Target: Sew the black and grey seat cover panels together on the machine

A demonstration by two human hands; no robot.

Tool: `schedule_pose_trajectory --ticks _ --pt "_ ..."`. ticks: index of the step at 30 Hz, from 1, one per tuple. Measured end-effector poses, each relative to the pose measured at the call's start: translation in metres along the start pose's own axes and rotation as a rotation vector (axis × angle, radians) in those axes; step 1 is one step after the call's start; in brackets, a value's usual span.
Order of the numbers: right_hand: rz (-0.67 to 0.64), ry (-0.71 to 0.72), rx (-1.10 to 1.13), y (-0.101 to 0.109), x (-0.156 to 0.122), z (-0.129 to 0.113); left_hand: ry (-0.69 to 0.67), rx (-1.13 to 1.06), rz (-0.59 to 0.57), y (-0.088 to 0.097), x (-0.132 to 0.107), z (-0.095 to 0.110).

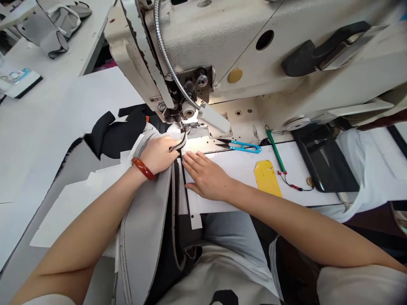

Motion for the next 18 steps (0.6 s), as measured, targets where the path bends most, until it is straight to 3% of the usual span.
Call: schedule_pose_trajectory --ticks 9,18 --pt "0.028 -0.033 0.018 -0.002 0.003 0.002 0.036 0.114 -0.004 -0.011 -0.002 0.002" --pt "0.062 0.051 -0.06 0.002 -0.005 -0.022 0.064 0.318 -0.165 -0.027 -0.008 0.014"
Point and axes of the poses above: each hand's wrist, its own x-axis towards the middle knuckle, its own y-axis out of the back of the hand, z = x × y, the point moved 10 cm from there along x, towards the middle knuckle, and after that the axes turned 9 degrees about y, right-handed, at the moved point
